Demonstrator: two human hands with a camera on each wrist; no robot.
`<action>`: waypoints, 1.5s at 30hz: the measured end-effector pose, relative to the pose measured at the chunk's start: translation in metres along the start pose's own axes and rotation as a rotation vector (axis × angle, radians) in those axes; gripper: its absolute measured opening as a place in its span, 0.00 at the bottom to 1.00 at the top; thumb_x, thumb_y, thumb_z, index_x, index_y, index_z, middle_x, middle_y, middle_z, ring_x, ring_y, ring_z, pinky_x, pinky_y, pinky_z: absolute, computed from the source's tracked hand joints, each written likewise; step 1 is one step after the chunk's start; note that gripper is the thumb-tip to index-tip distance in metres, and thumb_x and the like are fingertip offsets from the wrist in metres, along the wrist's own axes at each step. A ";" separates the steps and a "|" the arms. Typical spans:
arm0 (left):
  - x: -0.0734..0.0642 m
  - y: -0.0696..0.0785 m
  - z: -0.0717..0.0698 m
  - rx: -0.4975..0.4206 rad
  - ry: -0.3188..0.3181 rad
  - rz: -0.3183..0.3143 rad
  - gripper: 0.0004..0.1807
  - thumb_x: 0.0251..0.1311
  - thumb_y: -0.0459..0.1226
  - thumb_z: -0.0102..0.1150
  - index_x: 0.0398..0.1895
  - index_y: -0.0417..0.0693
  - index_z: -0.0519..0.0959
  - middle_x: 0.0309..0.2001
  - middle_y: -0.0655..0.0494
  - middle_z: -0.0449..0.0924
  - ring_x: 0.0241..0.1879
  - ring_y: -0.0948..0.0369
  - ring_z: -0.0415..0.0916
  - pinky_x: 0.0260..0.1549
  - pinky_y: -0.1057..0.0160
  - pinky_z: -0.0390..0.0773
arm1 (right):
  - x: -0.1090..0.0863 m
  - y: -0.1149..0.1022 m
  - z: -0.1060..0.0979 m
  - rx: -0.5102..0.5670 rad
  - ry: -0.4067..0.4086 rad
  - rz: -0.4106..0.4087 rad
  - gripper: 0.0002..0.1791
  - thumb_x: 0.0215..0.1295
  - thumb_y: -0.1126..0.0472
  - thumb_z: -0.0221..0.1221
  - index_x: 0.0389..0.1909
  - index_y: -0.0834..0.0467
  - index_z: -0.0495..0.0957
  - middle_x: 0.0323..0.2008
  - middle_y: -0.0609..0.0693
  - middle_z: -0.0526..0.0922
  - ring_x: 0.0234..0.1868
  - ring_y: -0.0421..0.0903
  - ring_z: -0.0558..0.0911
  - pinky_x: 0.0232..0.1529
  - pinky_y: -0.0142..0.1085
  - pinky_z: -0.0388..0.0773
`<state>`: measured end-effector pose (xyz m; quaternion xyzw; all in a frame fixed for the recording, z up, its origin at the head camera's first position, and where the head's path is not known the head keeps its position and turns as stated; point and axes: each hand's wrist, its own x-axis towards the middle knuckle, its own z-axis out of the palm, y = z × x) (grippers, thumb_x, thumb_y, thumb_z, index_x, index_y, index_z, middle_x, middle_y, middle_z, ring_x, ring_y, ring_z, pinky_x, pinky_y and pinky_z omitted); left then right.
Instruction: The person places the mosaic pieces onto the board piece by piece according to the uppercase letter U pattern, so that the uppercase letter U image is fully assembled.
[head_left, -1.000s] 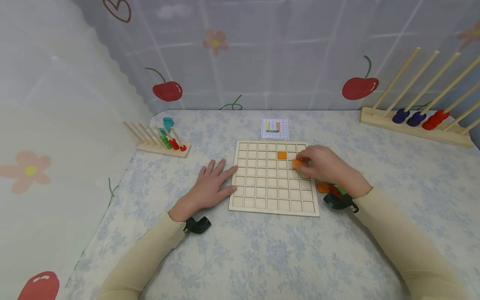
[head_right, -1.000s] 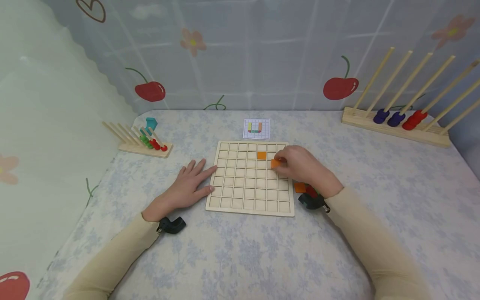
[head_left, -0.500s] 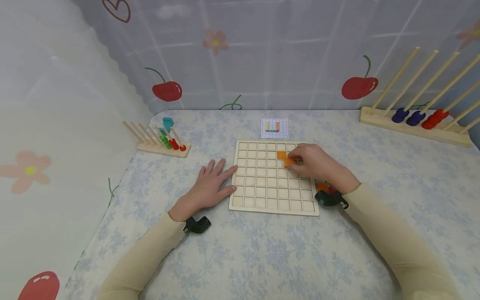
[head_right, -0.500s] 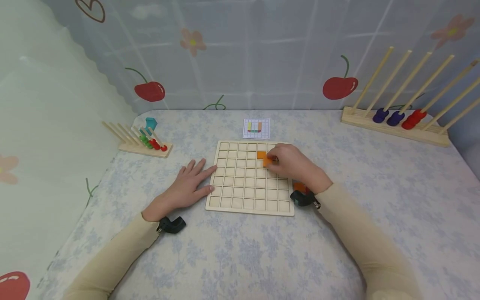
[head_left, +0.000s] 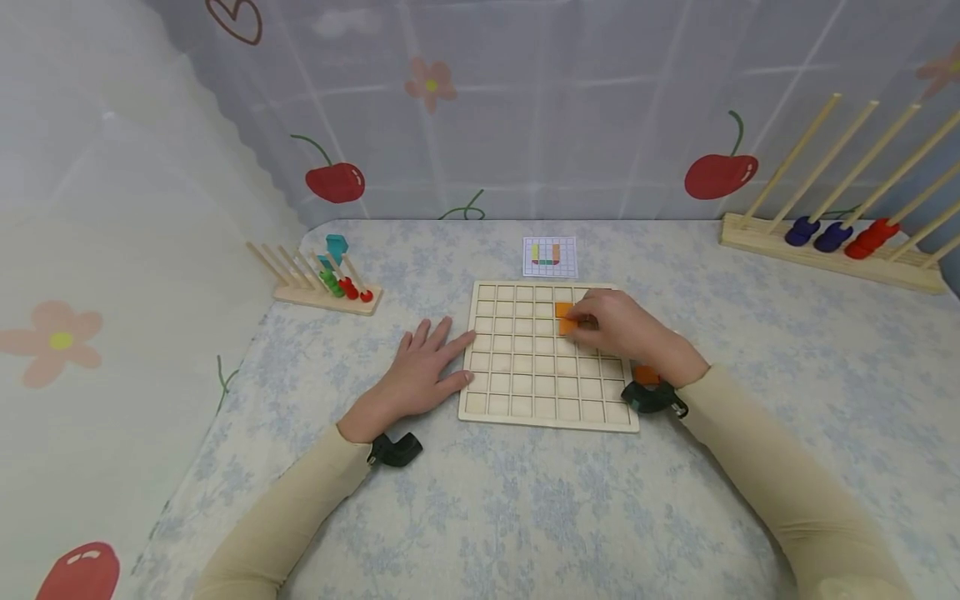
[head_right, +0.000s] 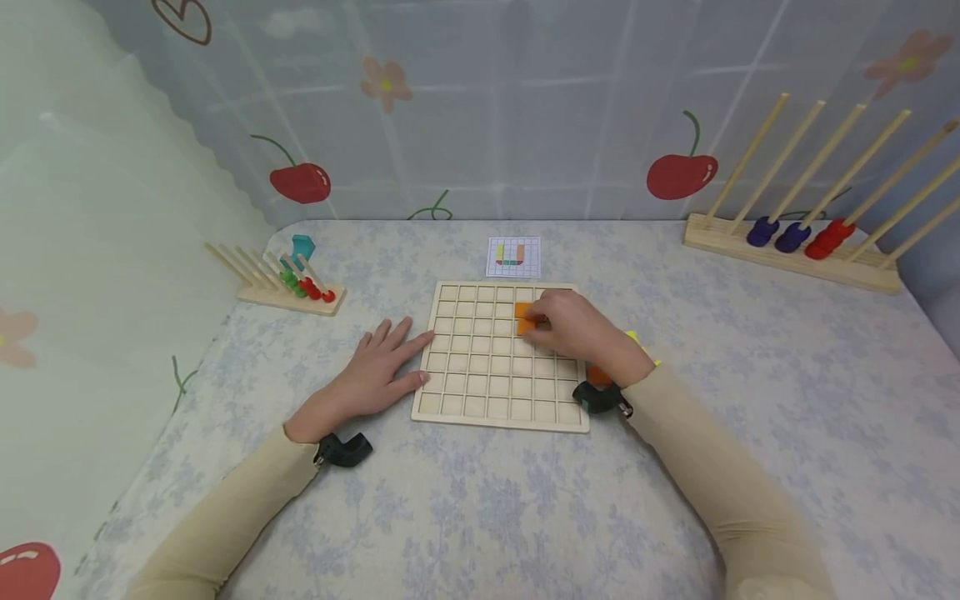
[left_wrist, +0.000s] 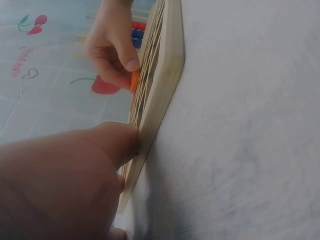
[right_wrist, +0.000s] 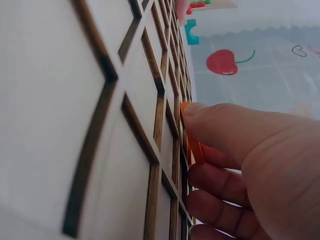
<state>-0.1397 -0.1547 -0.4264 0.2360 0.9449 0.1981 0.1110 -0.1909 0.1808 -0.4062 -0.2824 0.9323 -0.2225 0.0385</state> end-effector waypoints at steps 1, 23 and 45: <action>0.000 0.000 0.000 0.000 0.001 0.001 0.35 0.75 0.51 0.52 0.81 0.55 0.60 0.82 0.36 0.44 0.81 0.32 0.35 0.73 0.27 0.42 | 0.000 0.000 0.000 0.001 0.001 -0.001 0.13 0.66 0.60 0.68 0.47 0.62 0.87 0.40 0.55 0.85 0.38 0.48 0.78 0.42 0.44 0.77; -0.002 0.002 0.000 0.006 0.004 0.005 0.35 0.75 0.51 0.52 0.80 0.53 0.60 0.82 0.36 0.45 0.81 0.32 0.36 0.73 0.27 0.43 | 0.001 0.001 0.007 -0.016 0.027 -0.022 0.16 0.65 0.60 0.69 0.50 0.64 0.87 0.40 0.56 0.85 0.36 0.48 0.78 0.41 0.42 0.74; 0.000 0.001 0.000 0.010 -0.001 -0.009 0.35 0.75 0.52 0.52 0.81 0.55 0.60 0.82 0.37 0.45 0.81 0.33 0.35 0.74 0.28 0.42 | -0.001 -0.001 0.004 -0.005 0.026 -0.021 0.13 0.65 0.62 0.68 0.48 0.63 0.87 0.41 0.57 0.85 0.39 0.50 0.79 0.43 0.44 0.76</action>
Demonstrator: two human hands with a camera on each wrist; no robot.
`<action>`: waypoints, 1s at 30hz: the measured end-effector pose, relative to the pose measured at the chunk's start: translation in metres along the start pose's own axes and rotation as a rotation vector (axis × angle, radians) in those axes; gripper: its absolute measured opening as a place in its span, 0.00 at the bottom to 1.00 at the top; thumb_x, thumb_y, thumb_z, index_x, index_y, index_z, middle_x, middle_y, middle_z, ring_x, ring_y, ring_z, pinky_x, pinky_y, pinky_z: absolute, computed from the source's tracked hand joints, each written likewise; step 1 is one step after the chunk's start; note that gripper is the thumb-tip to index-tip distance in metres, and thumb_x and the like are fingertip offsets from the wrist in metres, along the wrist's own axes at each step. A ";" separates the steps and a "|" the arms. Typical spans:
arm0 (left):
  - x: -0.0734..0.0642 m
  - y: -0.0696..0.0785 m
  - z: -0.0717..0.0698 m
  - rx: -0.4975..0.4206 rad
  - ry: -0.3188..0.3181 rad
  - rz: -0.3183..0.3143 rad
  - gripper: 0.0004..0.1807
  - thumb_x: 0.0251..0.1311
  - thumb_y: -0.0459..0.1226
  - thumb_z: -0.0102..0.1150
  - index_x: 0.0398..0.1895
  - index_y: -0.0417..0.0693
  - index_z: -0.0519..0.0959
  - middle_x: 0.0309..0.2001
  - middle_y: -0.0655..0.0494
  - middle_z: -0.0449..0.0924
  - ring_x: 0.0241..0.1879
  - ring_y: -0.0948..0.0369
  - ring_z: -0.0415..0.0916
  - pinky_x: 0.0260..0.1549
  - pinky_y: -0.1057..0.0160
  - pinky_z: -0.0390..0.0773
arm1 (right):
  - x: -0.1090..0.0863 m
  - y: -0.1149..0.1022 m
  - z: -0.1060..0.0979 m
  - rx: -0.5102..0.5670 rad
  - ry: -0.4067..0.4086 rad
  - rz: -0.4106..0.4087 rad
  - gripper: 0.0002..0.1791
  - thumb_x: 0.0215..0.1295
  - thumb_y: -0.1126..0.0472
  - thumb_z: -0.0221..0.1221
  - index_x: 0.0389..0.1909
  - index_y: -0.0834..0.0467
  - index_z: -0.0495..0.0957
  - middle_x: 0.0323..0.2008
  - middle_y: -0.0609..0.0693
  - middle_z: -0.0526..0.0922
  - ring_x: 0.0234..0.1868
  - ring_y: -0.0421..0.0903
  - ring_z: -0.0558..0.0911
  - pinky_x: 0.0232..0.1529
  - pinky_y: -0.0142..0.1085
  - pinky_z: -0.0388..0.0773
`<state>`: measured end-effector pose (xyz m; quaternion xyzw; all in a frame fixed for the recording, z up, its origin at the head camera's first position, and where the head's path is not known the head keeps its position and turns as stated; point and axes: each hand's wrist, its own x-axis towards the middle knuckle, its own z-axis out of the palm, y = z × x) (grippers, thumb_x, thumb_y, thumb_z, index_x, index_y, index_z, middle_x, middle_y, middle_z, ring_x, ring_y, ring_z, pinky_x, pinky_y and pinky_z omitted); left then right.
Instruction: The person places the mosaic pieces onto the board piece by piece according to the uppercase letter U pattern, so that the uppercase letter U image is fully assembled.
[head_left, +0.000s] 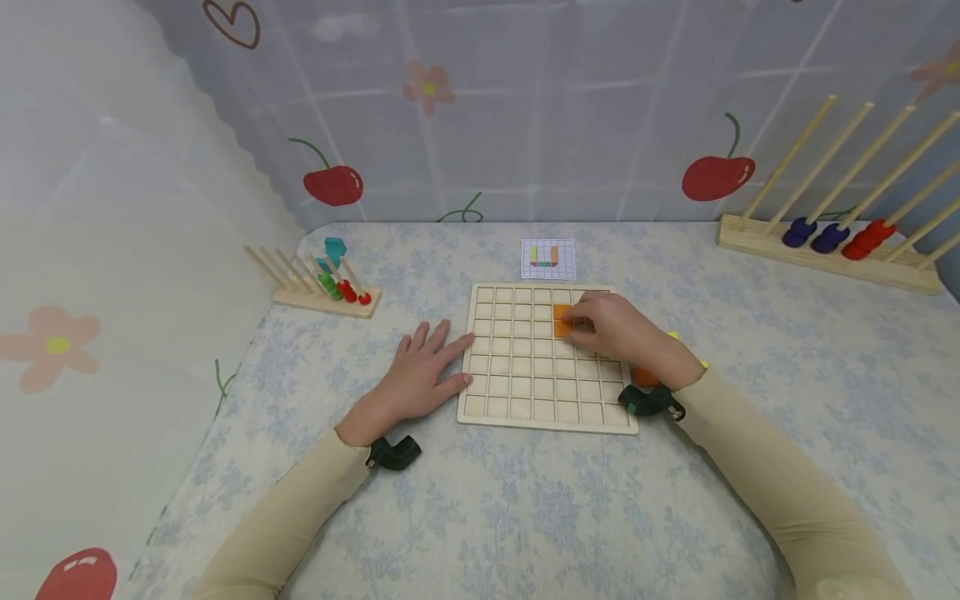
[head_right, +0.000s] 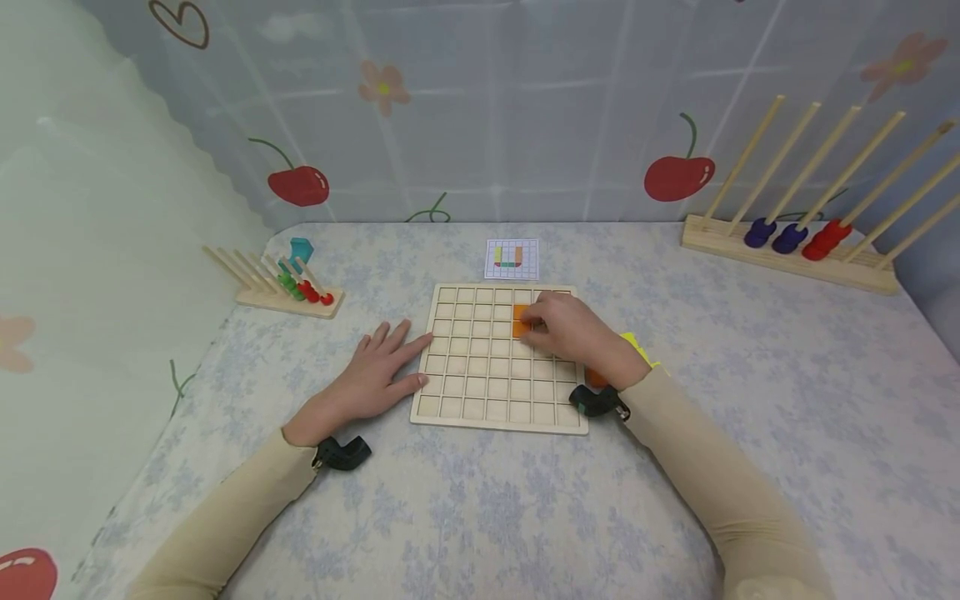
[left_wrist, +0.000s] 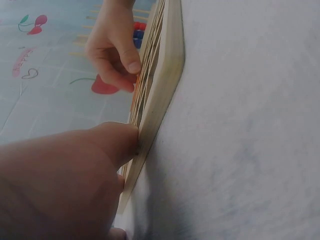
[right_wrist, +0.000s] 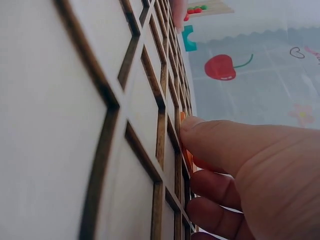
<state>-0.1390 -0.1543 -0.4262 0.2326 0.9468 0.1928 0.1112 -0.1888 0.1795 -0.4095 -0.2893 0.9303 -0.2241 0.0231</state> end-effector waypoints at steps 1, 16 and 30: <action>0.000 0.000 0.000 0.000 0.000 0.000 0.35 0.75 0.52 0.51 0.81 0.55 0.59 0.82 0.37 0.45 0.81 0.33 0.35 0.74 0.28 0.42 | 0.000 0.000 0.000 0.000 0.002 0.000 0.13 0.65 0.62 0.68 0.48 0.63 0.87 0.41 0.57 0.85 0.39 0.49 0.79 0.43 0.44 0.76; -0.002 0.003 -0.002 -0.011 -0.007 -0.001 0.35 0.75 0.50 0.53 0.81 0.53 0.60 0.82 0.36 0.44 0.81 0.33 0.34 0.74 0.27 0.41 | 0.002 -0.001 0.003 -0.009 0.013 0.011 0.13 0.64 0.60 0.69 0.47 0.62 0.88 0.39 0.56 0.84 0.35 0.47 0.77 0.38 0.40 0.74; -0.001 0.002 -0.002 -0.001 -0.011 -0.006 0.35 0.75 0.51 0.53 0.81 0.53 0.60 0.82 0.36 0.44 0.81 0.33 0.35 0.73 0.27 0.42 | -0.027 -0.002 -0.032 -0.056 -0.017 0.151 0.19 0.65 0.59 0.69 0.53 0.65 0.85 0.45 0.58 0.88 0.43 0.52 0.83 0.47 0.49 0.82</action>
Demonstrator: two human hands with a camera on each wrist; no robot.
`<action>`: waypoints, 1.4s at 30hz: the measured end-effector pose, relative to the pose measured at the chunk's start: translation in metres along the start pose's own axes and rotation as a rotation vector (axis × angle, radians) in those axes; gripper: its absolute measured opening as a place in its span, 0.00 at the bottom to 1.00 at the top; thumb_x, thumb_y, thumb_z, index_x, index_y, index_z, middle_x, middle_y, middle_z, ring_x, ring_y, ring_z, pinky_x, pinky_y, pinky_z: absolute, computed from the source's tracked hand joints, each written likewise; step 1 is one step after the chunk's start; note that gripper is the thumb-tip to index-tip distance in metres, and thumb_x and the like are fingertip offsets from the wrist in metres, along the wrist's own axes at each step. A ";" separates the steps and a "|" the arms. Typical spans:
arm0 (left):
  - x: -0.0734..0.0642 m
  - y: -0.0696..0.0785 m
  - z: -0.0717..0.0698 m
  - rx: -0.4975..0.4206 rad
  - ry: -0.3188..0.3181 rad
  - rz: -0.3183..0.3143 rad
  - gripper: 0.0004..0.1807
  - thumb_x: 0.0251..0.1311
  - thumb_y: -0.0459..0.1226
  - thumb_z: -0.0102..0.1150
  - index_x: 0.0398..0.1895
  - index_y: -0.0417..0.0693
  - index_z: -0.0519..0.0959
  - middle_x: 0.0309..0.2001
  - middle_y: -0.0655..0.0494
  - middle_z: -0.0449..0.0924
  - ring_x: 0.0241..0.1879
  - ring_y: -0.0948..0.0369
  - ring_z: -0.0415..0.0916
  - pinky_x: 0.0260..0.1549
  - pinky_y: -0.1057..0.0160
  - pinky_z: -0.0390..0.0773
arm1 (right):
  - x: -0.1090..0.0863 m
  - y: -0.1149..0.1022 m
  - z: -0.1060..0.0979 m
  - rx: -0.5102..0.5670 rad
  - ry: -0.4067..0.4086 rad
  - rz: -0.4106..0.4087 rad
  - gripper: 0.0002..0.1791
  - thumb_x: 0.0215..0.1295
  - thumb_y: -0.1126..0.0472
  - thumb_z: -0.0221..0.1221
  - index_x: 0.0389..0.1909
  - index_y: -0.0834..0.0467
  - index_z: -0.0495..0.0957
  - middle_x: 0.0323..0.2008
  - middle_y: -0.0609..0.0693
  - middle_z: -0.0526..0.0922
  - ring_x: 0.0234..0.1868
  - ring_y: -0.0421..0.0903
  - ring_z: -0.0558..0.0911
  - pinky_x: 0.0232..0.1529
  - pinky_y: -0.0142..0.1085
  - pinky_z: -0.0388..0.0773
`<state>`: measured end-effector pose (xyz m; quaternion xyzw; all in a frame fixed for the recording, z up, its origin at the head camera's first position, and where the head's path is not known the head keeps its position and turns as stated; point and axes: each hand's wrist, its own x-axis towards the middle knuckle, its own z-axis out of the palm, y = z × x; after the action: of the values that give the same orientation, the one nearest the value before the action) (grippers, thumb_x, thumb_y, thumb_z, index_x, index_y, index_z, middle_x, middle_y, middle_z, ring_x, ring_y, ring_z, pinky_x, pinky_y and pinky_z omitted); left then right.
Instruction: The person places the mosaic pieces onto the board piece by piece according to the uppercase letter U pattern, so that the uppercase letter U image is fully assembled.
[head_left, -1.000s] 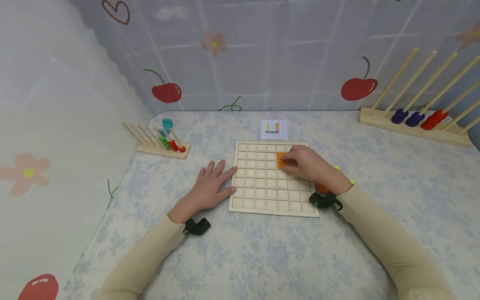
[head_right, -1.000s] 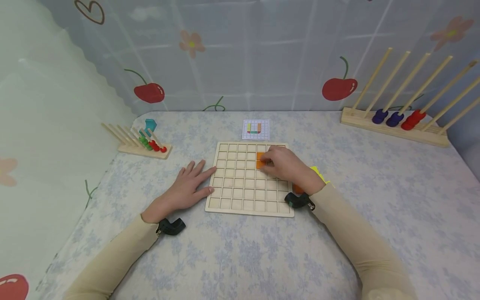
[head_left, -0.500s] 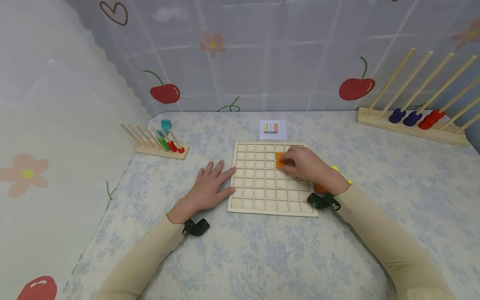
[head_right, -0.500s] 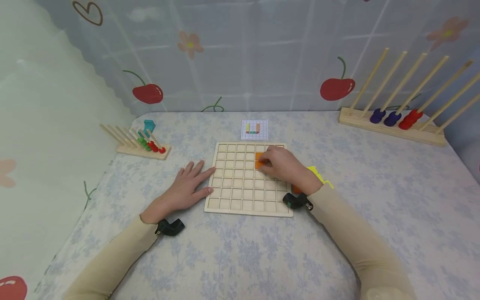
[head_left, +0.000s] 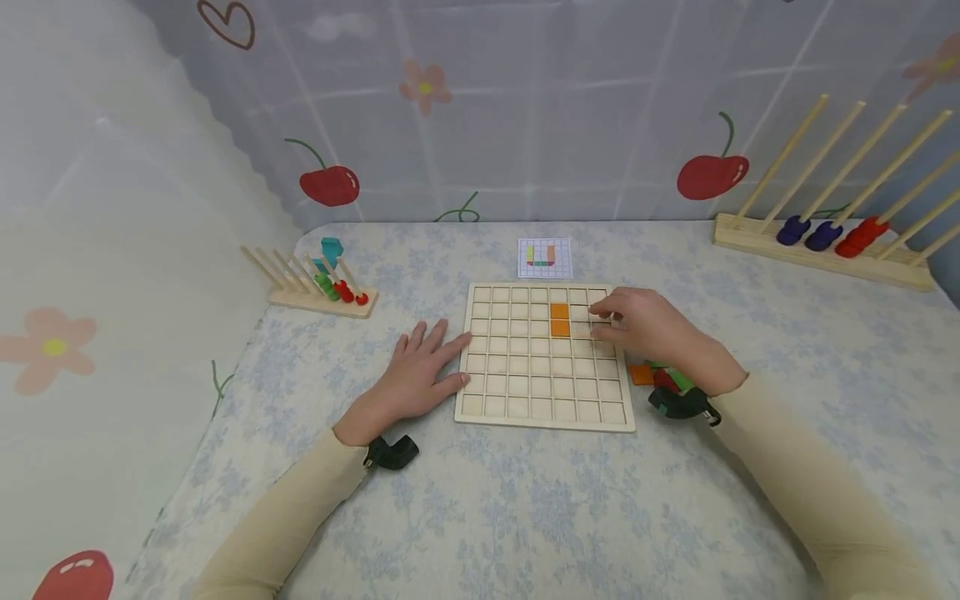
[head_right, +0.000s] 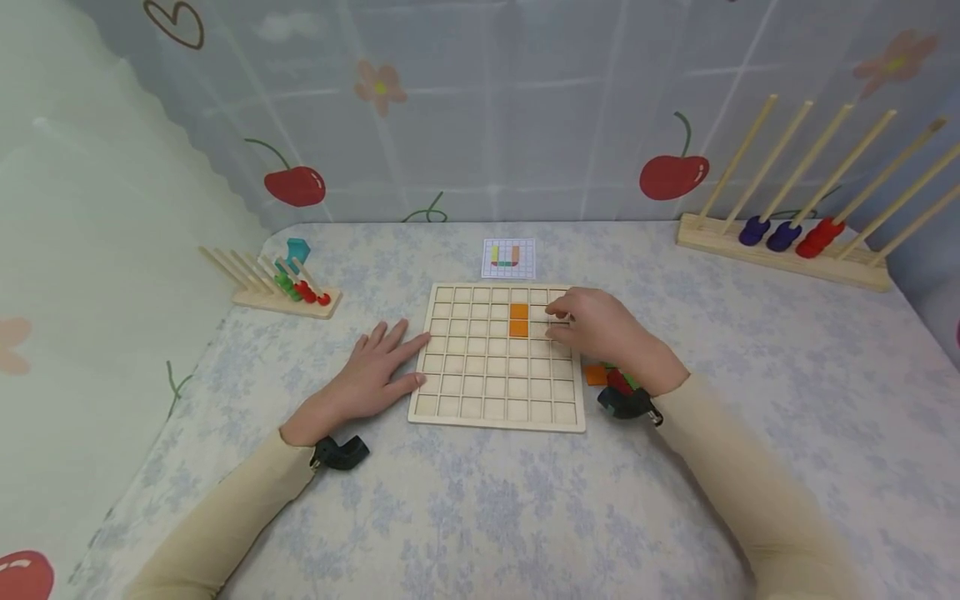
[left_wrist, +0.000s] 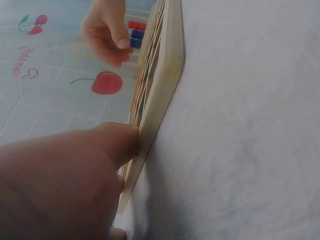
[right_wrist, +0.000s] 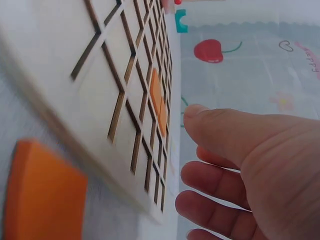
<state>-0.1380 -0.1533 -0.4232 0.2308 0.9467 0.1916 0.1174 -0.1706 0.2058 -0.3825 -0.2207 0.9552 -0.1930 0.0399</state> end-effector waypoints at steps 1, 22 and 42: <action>0.000 0.000 0.000 0.001 0.000 0.000 0.35 0.75 0.50 0.53 0.81 0.53 0.60 0.82 0.36 0.44 0.81 0.32 0.35 0.73 0.27 0.42 | -0.004 0.002 -0.002 -0.007 -0.003 0.007 0.18 0.64 0.60 0.69 0.52 0.65 0.85 0.45 0.58 0.88 0.42 0.52 0.83 0.47 0.49 0.82; -0.001 -0.002 0.001 0.002 0.009 0.002 0.35 0.74 0.51 0.53 0.81 0.54 0.60 0.82 0.36 0.44 0.81 0.32 0.35 0.73 0.27 0.42 | -0.059 0.024 -0.009 -0.079 0.040 0.021 0.19 0.61 0.59 0.72 0.50 0.66 0.86 0.42 0.59 0.88 0.40 0.52 0.84 0.45 0.51 0.83; 0.001 -0.003 0.003 -0.003 0.008 -0.002 0.35 0.75 0.51 0.53 0.81 0.54 0.59 0.82 0.37 0.44 0.81 0.33 0.34 0.74 0.27 0.41 | -0.075 0.023 -0.002 -0.084 0.021 -0.002 0.17 0.59 0.61 0.72 0.47 0.64 0.87 0.39 0.55 0.86 0.35 0.46 0.81 0.38 0.45 0.81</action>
<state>-0.1395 -0.1541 -0.4270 0.2290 0.9471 0.1940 0.1140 -0.1131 0.2588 -0.3902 -0.2213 0.9626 -0.1549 0.0205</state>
